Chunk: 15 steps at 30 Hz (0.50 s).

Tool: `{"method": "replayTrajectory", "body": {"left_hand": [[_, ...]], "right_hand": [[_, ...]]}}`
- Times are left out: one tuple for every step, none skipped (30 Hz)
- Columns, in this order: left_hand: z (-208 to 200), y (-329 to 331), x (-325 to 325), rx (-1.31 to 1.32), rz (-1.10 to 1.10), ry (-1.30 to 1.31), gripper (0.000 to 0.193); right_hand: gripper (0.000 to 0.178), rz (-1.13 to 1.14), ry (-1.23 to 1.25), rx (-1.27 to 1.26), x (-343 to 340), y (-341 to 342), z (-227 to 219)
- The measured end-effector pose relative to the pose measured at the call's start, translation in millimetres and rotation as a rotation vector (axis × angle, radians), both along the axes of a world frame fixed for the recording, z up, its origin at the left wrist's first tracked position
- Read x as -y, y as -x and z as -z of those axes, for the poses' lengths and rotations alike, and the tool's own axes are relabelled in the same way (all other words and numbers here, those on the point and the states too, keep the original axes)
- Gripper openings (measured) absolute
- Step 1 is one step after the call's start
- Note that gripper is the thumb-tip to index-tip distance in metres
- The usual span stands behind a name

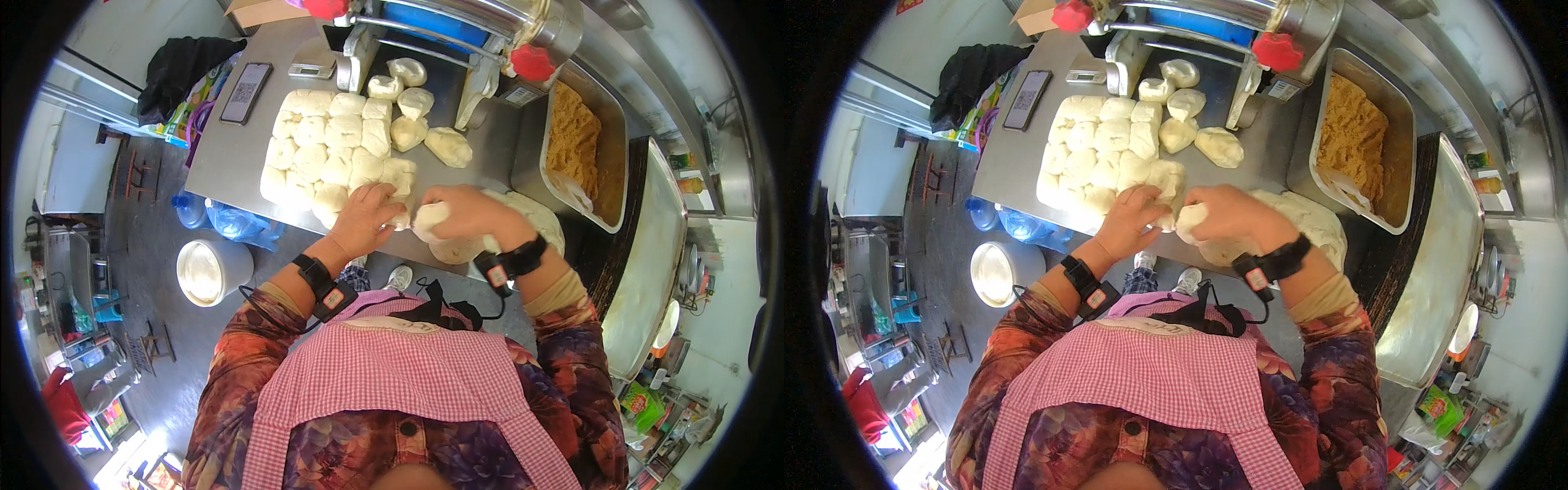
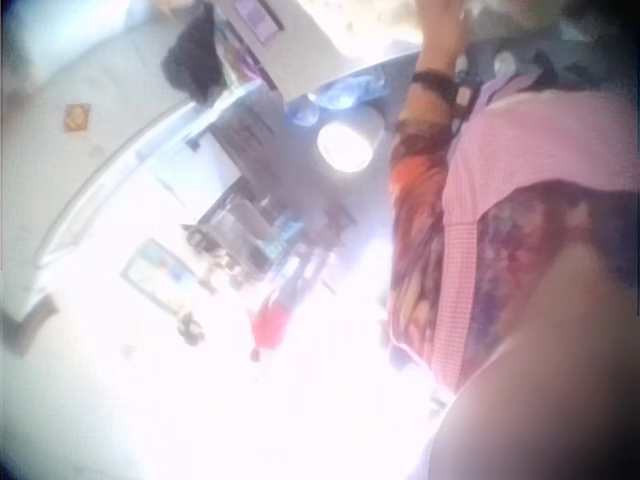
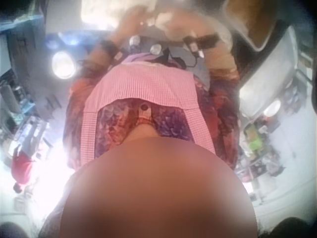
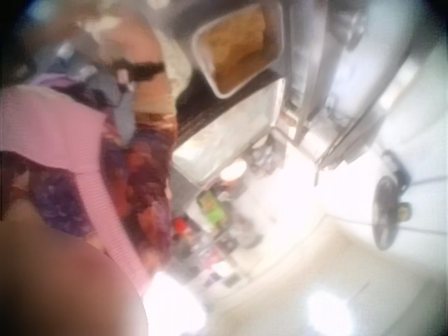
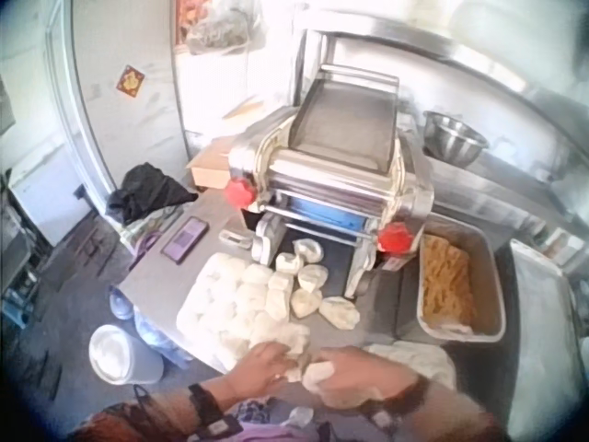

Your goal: The person places a tray of unbaked pies into a commercial oven, retrieves a baked tray, and then prepares new pie dough by rolling small dough balls through a dough sheeter and arranging the flattened sheets on a tray.

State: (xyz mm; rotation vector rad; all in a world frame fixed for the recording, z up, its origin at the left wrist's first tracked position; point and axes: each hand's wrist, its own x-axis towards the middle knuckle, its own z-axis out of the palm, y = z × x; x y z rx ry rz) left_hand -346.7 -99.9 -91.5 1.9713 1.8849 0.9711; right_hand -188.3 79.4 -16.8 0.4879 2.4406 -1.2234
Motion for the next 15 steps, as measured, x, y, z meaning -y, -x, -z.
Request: {"method": "replayTrajectory", "body": {"left_hand": [[2,0,2,-0.013,0.003,-0.01,0.037],[4,0,6,-0.021,-0.002,-0.026,0.036],[6,-2,9,-0.058,-0.002,-0.046,0.035],[8,-4,12,-0.09,-0.011,-0.071,0.035],[9,-7,15,-0.123,-0.02,-0.097,0.035],[11,-11,18,-0.139,-0.02,-0.091,0.034],[12,-14,21,-0.162,-0.022,-0.085,0.033],[13,-17,23,-0.185,-0.023,-0.079,0.033],[14,-19,26,-0.187,0.01,-0.08,0.034],[15,-20,28,-0.182,0.019,-0.092,0.034],[16,-21,30,-0.181,0.026,-0.106,0.035],[17,-21,33,-0.178,0.022,-0.116,0.035],[18,-22,36,-0.171,0.035,-0.12,0.035],[19,-21,40,-0.163,0.038,-0.12,0.036],[20,-21,43,-0.153,0.042,-0.127,0.036]], "right_hand": [[0.052,0.005,0.081,-0.065,-9,-5,-10],[0.055,0.095,0.026,-0.031,-15,-8,-16],[0.058,0.185,-0.023,-0.049,-20,-11,-19],[0.061,0.263,-0.069,-0.105,-22,-13,-18],[0.063,0.214,-0.331,-0.142,-21,-12,-14],[0.064,0.15,-0.587,-0.217,-17,-9,-6],[0.066,0.087,-0.849,-0.254,-12,-2,3],[0.067,0.165,-0.613,-0.335,-9,7,12],[0.069,0.246,-0.375,-0.358,0,19,24],[0.07,0.34,-0.137,-0.379,7,30,35],[0.072,0.28,-0.229,-0.38,12,41,43],[0.072,0.264,-0.23,-0.308,19,48,50],[0.072,0.273,-0.241,-0.232,23,55,55],[0.072,0.254,-0.225,-0.099,24,58,57],[0.069,0.275,-0.161,-0.074,25,59,58]]}}
